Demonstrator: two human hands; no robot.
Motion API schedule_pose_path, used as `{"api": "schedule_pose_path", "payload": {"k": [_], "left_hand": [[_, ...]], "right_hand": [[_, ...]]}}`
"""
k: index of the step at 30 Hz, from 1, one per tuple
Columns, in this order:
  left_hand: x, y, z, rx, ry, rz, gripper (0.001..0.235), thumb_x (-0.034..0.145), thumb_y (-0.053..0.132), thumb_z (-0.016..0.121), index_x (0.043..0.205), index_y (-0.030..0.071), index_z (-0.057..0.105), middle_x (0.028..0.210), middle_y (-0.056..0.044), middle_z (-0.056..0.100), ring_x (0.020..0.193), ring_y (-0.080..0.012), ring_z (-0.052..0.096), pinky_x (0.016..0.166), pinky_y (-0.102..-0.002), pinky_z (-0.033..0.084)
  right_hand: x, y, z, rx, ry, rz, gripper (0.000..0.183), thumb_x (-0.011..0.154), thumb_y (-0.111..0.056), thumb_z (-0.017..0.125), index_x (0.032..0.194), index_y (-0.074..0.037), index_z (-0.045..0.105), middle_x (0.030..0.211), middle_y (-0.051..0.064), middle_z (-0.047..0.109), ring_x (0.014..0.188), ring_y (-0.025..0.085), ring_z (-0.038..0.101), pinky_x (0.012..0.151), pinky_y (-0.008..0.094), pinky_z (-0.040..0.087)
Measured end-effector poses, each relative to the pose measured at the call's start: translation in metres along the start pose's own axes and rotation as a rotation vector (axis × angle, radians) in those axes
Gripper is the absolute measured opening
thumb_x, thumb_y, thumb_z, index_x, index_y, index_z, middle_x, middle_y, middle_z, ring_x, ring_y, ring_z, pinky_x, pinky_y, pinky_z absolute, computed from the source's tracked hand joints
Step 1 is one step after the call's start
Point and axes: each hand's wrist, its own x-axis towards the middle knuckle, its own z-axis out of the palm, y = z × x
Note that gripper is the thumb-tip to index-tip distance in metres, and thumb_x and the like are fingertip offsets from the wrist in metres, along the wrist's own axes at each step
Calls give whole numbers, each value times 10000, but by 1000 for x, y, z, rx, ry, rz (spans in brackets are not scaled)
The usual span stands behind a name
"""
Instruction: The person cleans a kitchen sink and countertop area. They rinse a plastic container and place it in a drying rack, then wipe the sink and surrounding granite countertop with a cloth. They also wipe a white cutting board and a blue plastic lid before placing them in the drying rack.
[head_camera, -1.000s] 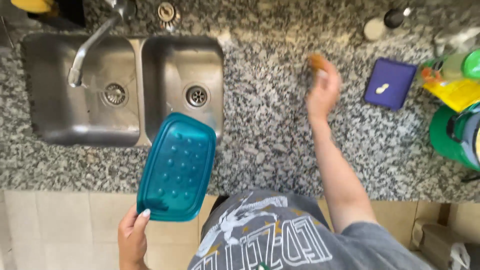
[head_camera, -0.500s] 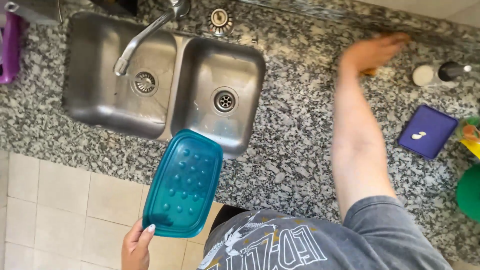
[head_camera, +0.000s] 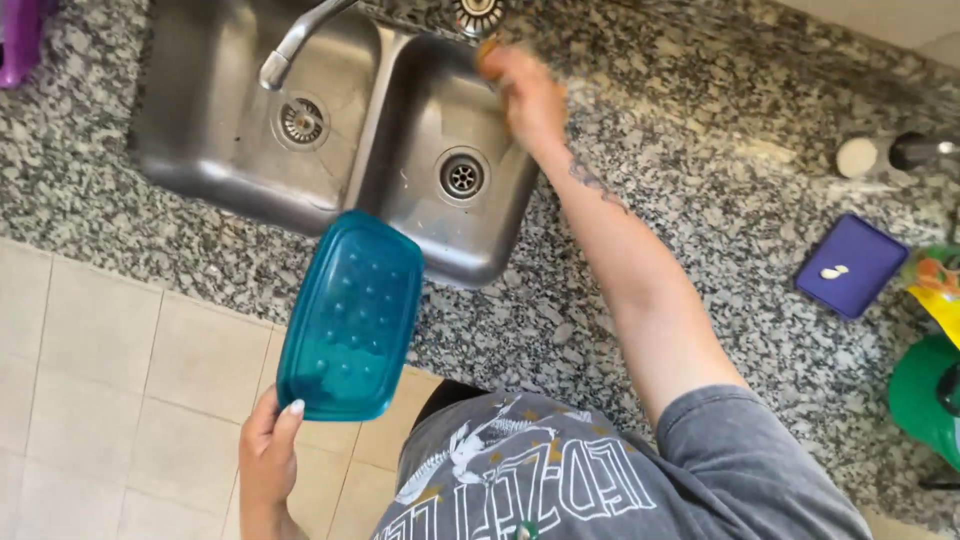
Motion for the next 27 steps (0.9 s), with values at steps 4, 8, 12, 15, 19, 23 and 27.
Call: {"api": "schedule_pose_path", "payload": {"k": [4,8,12,15,19,23,27], "left_hand": [[14,15,10,-86,-18,157,408,862,209,464,1205,15,569,1168,-87,613,1119,-179,520,960,-315,382],[13,14,7,-141,-10,117,420,863,212,465,1218,12,569,1142,-79,616,1104,-170,520,972,-302,379],[16,-2,8,-62,-27,38,394,855,215,492,1171,9,607,1100,-97,652,1054,-192,562,916,-325,420],[19,-6,12,-100,-91,-40,416,855,213,479,1195,8,601,1134,-117,660,1075,-223,587,932,-347,447],[16,-6,11,-125,-76,-73,361,857,196,495,1116,-14,633,1054,-116,676,1006,-201,592,896,-326,446],[4,-24,1,-162,54,-174,421,834,197,498,1173,-29,608,1101,-164,654,1053,-265,585,910,-369,451],[4,-2,-9,-96,-5,-110,425,839,221,476,1172,-6,611,1133,-127,659,1098,-224,578,947,-337,428]], "right_hand": [[22,-51,-83,575,-238,174,262,904,-12,404,1051,-65,614,1125,135,621,1091,283,582,1009,431,455],[35,15,-164,473,361,107,458,962,-511,382,949,-94,572,988,81,614,957,259,628,868,402,520],[16,164,-175,-411,743,428,247,884,-81,398,1008,-84,613,989,108,606,899,255,570,758,370,418],[46,137,-111,-633,710,567,427,727,153,405,1057,-64,568,1036,84,619,993,249,548,843,361,446],[80,107,51,-711,159,551,201,767,-40,522,749,-239,545,731,-34,513,719,186,512,626,344,346],[116,90,97,-732,-201,435,239,777,-48,555,667,-254,500,639,-30,440,610,204,474,546,366,285],[74,96,-4,-318,-175,205,148,815,-16,556,888,-141,580,881,76,526,839,275,500,740,402,332]]}}
